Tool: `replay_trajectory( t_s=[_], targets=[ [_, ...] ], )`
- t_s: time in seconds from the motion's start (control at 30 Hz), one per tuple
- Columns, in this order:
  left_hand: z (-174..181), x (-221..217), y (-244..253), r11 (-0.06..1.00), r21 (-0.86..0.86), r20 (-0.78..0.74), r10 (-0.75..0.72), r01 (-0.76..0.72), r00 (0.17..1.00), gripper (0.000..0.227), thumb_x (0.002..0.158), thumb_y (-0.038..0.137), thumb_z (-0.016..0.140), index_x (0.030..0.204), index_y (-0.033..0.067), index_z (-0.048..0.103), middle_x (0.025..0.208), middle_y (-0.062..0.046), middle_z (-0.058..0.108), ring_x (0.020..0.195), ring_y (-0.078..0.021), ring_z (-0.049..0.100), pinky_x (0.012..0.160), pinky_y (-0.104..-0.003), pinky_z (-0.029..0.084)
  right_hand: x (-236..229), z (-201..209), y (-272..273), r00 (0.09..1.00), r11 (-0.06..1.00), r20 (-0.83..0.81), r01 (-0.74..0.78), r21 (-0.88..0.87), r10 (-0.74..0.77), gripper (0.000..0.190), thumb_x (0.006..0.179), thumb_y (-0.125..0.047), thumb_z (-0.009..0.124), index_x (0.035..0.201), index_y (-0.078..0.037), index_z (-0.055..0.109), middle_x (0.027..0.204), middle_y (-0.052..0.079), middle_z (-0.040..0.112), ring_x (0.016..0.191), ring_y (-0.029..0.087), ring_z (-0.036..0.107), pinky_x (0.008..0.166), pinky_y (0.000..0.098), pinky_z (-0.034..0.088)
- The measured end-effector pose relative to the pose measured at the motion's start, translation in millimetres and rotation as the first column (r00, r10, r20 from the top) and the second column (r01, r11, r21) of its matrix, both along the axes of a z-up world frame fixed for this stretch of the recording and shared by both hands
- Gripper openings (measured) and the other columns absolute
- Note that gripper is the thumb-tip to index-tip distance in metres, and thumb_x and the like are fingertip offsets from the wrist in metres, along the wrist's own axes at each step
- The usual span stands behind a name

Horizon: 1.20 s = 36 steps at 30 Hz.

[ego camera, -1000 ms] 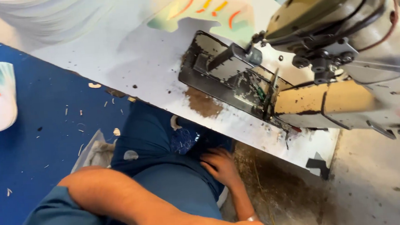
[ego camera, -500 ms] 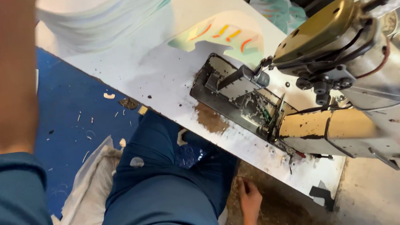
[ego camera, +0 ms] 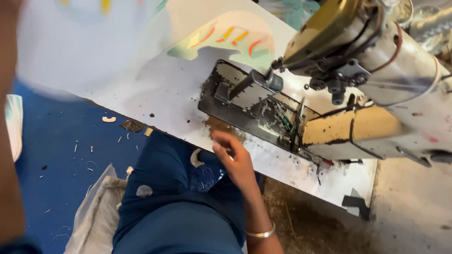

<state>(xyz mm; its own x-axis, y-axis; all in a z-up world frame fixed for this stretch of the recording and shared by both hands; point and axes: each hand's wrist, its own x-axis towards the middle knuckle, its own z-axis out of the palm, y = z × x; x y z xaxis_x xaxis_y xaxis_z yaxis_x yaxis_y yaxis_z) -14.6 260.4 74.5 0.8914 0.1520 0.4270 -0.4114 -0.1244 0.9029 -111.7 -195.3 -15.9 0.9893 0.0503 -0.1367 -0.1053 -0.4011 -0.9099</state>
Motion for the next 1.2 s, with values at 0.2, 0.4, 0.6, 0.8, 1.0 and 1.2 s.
replay_trajectory(
  t_s=[0.2, 0.4, 0.6, 0.8, 1.0, 1.2],
  targets=[
    [-62, -109, -161, 0.962, -0.272, -0.291, -0.091, 0.009, 0.953, 0.054, 0.096, -0.009, 0.067, 0.144, -0.0011, 0.045, 0.134, -0.011, 0.062, 0.122, -0.0173, 0.063, 0.107, -0.036, 0.054, 30, 19, 10, 0.996, 0.686, 0.05, 0.016, 0.727, -0.076, 0.058, 0.1, -0.047, 0.055, 0.146, -0.014, 0.043, 0.128, 0.003, 0.066, 0.118, 0.016, 0.065, 0.101, 0.0321, 0.053],
    [-133, -109, -233, 0.876, 0.424, -0.177, 0.329, -0.23, 0.928, 0.091, 0.083, 0.014, 0.083, 0.151, -0.0102, 0.027, 0.145, -0.034, 0.036, 0.131, -0.0407, 0.041, 0.108, -0.047, 0.042, 25, -17, -17, 0.929, 0.857, 0.148, 0.24, 0.457, -0.339, 0.037, 0.113, -0.035, 0.051, 0.132, -0.003, 0.056, 0.112, 0.002, 0.064, 0.099, 0.008, 0.055, 0.087, 0.0242, 0.047],
    [-64, -13, -300, 0.844, 0.535, 0.128, -0.049, -0.027, 0.991, 0.084, 0.087, 0.026, 0.084, 0.154, 0.0083, 0.036, 0.145, -0.021, 0.049, 0.133, -0.0379, 0.048, 0.107, -0.052, 0.038, 41, 4, -27, 0.947, 0.823, 0.004, 0.278, 0.495, -0.323, 0.035, 0.111, -0.032, 0.049, 0.127, -0.004, 0.061, 0.106, 0.0, 0.066, 0.093, 0.005, 0.058, 0.08, 0.0214, 0.048],
    [-61, 42, -328, 0.86, 0.194, -0.185, -0.441, 0.472, 0.878, 0.045, 0.096, 0.016, 0.077, 0.14, 0.0167, 0.064, 0.098, -0.009, 0.075, 0.064, -0.0178, 0.06, 0.06, -0.031, 0.048, 73, 8, -41, 0.949, 0.776, -0.14, 0.312, 0.548, -0.283, 0.032, 0.112, -0.029, 0.051, 0.122, -0.002, 0.063, 0.1, 0.001, 0.068, 0.082, 0.004, 0.06, 0.07, 0.0211, 0.049],
    [-58, 59, -335, 0.894, 0.195, -0.13, -0.384, 0.403, 0.914, 0.031, 0.101, 0.01, 0.072, 0.132, 0.0131, 0.07, 0.082, -0.009, 0.071, 0.055, -0.0124, 0.058, 0.054, -0.028, 0.046, 99, 15, -47, 0.962, 0.711, -0.167, 0.272, 0.648, -0.215, 0.03, 0.112, -0.027, 0.052, 0.123, -0.002, 0.064, 0.101, 0.002, 0.069, 0.083, 0.004, 0.061, 0.072, 0.0203, 0.05],
    [-53, 75, -335, 0.89, 0.132, -0.12, -0.422, 0.436, 0.898, 0.028, 0.103, 0.007, 0.071, 0.131, 0.0103, 0.069, 0.089, -0.009, 0.073, 0.063, -0.0119, 0.063, 0.061, -0.026, 0.05, 83, 33, -137, 0.814, 0.89, 0.36, 0.402, 0.216, -0.455, 0.033, 0.106, -0.018, 0.067, 0.132, 0.0, 0.06, 0.105, 0.007, 0.071, 0.09, 0.015, 0.068, 0.076, 0.0297, 0.058]
  ],
)
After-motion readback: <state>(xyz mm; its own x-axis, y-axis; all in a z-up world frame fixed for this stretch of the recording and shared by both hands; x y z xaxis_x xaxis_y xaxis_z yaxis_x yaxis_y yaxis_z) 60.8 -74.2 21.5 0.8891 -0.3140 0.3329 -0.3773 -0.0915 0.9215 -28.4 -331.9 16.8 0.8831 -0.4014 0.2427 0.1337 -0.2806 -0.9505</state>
